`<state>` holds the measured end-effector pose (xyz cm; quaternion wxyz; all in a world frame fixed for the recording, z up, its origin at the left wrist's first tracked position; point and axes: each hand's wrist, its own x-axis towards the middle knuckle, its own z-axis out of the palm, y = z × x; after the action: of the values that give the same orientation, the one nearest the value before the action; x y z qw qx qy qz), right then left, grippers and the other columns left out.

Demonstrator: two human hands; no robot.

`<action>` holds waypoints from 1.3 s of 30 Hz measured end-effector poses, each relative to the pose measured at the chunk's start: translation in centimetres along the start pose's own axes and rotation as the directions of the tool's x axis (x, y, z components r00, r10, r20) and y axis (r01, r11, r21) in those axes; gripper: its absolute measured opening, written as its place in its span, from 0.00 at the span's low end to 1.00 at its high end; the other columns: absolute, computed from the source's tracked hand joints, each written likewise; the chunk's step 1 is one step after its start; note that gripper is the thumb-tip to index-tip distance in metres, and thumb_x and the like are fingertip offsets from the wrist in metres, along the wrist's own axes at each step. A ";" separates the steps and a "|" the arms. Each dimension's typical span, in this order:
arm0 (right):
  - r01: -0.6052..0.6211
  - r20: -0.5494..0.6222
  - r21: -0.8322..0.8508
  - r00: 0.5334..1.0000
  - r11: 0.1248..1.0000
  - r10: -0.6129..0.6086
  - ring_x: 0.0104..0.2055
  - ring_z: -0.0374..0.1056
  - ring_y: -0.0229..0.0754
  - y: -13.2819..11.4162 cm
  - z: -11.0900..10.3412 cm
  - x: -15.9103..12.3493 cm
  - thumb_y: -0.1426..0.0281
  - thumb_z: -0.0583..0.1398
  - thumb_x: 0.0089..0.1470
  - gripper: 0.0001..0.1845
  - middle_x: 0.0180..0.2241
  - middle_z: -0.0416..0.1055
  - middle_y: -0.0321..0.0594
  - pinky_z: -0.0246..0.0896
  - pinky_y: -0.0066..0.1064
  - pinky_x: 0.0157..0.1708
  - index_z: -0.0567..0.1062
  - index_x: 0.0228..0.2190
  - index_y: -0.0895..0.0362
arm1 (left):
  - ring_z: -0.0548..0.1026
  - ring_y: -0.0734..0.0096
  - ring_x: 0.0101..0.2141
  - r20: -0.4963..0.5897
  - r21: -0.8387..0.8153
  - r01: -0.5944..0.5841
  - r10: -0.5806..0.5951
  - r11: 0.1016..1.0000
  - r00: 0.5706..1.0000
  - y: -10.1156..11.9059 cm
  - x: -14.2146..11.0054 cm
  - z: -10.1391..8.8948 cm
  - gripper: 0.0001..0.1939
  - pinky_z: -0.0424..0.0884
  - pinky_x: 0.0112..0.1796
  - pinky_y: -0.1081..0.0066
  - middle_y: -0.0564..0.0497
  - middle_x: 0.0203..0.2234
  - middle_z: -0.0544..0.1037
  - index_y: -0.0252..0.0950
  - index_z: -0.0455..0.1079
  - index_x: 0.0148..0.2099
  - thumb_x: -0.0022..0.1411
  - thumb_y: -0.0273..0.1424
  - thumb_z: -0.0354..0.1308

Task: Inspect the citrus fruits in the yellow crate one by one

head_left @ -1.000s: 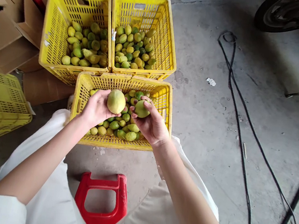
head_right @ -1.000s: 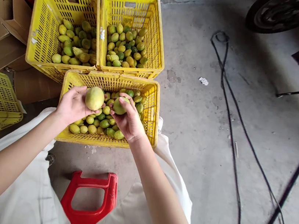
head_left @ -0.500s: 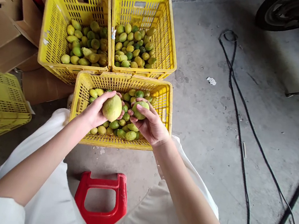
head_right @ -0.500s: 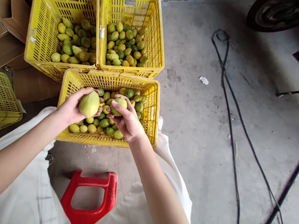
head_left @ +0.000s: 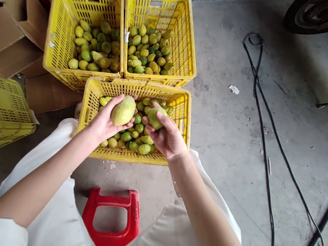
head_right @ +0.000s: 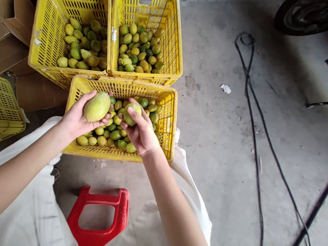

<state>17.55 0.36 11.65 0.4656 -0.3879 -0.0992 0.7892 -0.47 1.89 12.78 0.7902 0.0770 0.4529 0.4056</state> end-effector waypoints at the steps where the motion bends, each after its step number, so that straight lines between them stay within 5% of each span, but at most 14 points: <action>1: -0.004 0.009 -0.007 1.000 1.000 0.004 0.30 0.67 0.33 0.1 0.1 0.0 0.71 0.70 0.43 0.18 0.31 0.71 0.30 0.59 0.19 0.19 0.74 0.38 0.52 | 0.76 0.69 0.27 0.018 -0.015 -0.003 0.003 1.000 1.000 -0.1 0.0 -0.1 0.17 0.75 0.28 0.71 0.48 0.29 0.77 0.36 0.72 0.49 0.62 0.41 0.59; 5: -0.035 0.021 -0.033 0.999 0.999 0.036 0.24 0.61 0.30 0.2 0.1 0.0 0.68 0.70 0.45 0.14 0.30 0.70 0.30 0.46 0.19 0.13 0.72 0.34 0.52 | 0.78 0.66 0.30 -0.006 -0.042 0.044 -0.045 0.998 0.999 -0.4 0.0 -0.2 0.15 0.75 0.28 0.72 0.46 0.30 0.77 0.34 0.71 0.47 0.62 0.37 0.59; 8: -0.047 -0.006 0.019 0.999 0.999 0.048 0.28 0.66 0.35 0.1 0.1 0.3 0.62 0.64 0.52 0.10 0.33 0.73 0.34 0.58 0.23 0.19 0.73 0.35 0.52 | 0.80 0.62 0.32 -0.061 -0.076 0.077 -0.082 0.994 0.995 -0.3 0.0 0.2 0.15 0.75 0.27 0.72 0.44 0.33 0.78 0.34 0.70 0.50 0.65 0.36 0.55; 12: -0.037 -0.056 0.102 0.998 0.994 0.043 0.40 0.73 0.45 -0.2 0.0 0.4 0.67 0.60 0.53 0.08 0.36 0.75 0.37 0.72 0.33 0.32 0.71 0.37 0.50 | 0.80 0.62 0.38 -0.138 -0.166 0.031 -0.054 0.986 0.989 -0.1 0.0 0.6 0.14 0.79 0.36 0.64 0.47 0.37 0.79 0.37 0.68 0.52 0.68 0.29 0.46; 16: 0.005 -0.050 0.069 0.999 0.998 -0.002 0.41 0.73 0.43 -0.1 0.1 0.2 0.69 0.64 0.50 0.11 0.37 0.74 0.34 0.73 0.34 0.36 0.69 0.36 0.49 | 0.79 0.61 0.43 -0.101 -0.123 -0.048 0.035 0.991 0.994 -0.4 0.1 0.5 0.12 0.79 0.41 0.63 0.47 0.41 0.79 0.37 0.69 0.50 0.65 0.28 0.54; 19: 0.016 -0.021 0.023 1.000 1.000 -0.016 0.33 0.70 0.36 0.0 0.3 0.0 0.70 0.68 0.46 0.15 0.34 0.72 0.31 0.67 0.24 0.25 0.70 0.37 0.49 | 0.78 0.64 0.41 -0.062 -0.040 -0.074 0.072 0.996 0.996 -0.7 0.1 0.3 0.12 0.79 0.39 0.68 0.45 0.41 0.78 0.35 0.71 0.47 0.60 0.30 0.62; 24: -0.044 0.050 -0.050 0.998 0.998 0.047 0.22 0.60 0.31 0.0 0.2 0.1 0.62 0.67 0.50 0.12 0.28 0.69 0.31 0.41 0.19 0.11 0.71 0.29 0.53 | 0.77 0.70 0.31 0.010 0.032 -0.040 0.040 0.999 0.999 -0.9 0.0 0.1 0.11 0.75 0.29 0.74 0.48 0.34 0.77 0.34 0.72 0.42 0.55 0.29 0.64; 27: -0.055 0.037 0.004 0.998 0.998 0.055 0.26 0.66 0.36 -0.1 0.0 0.4 0.58 0.61 0.55 0.11 0.30 0.72 0.35 0.56 0.22 0.15 0.73 0.32 0.52 | 0.76 0.71 0.26 -0.008 -0.007 0.015 -0.015 1.000 1.000 -0.7 0.0 0.1 0.11 0.73 0.25 0.75 0.48 0.30 0.77 0.34 0.71 0.41 0.58 0.35 0.62; 29: -0.045 0.022 0.051 0.999 0.998 0.044 0.34 0.72 0.41 -0.1 -0.2 0.5 0.61 0.58 0.56 0.11 0.35 0.76 0.37 0.71 0.30 0.26 0.74 0.39 0.51 | 0.76 0.70 0.26 -0.042 -0.075 0.041 -0.044 0.996 0.998 -0.4 -0.1 0.3 0.14 0.73 0.25 0.73 0.47 0.29 0.77 0.33 0.70 0.43 0.63 0.39 0.56; 33: -0.025 0.036 0.077 0.999 0.997 0.022 0.46 0.73 0.44 -0.1 0.0 0.4 0.68 0.58 0.54 0.14 0.41 0.77 0.36 0.75 0.41 0.45 0.73 0.44 0.50 | 0.80 0.63 0.35 -0.103 -0.209 -0.001 -0.021 0.978 0.994 0.1 -0.4 0.9 0.14 0.79 0.35 0.66 0.44 0.34 0.79 0.33 0.69 0.44 0.69 0.35 0.44; 36: -0.028 0.020 0.060 0.999 0.998 0.027 0.43 0.73 0.42 0.0 0.2 0.2 0.67 0.62 0.54 0.11 0.39 0.76 0.35 0.75 0.34 0.41 0.74 0.41 0.49 | 0.80 0.63 0.38 -0.046 -0.211 -0.027 0.018 0.977 0.999 0.0 -0.6 1.0 0.13 0.78 0.37 0.67 0.43 0.36 0.79 0.34 0.68 0.42 0.71 0.35 0.45; 39: -0.041 0.012 0.061 0.999 0.997 0.041 0.33 0.70 0.36 0.1 0.3 0.1 0.69 0.68 0.48 0.11 0.32 0.73 0.32 0.68 0.23 0.25 0.73 0.34 0.51 | 0.76 0.71 0.29 0.073 -0.139 -0.026 0.037 0.990 0.997 -0.1 -0.5 0.6 0.13 0.71 0.24 0.77 0.47 0.33 0.77 0.35 0.68 0.39 0.69 0.38 0.49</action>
<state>17.27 0.40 11.72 0.4605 -0.3713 -0.0694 0.8033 -0.04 1.64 13.42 0.8036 0.0447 0.3925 0.4451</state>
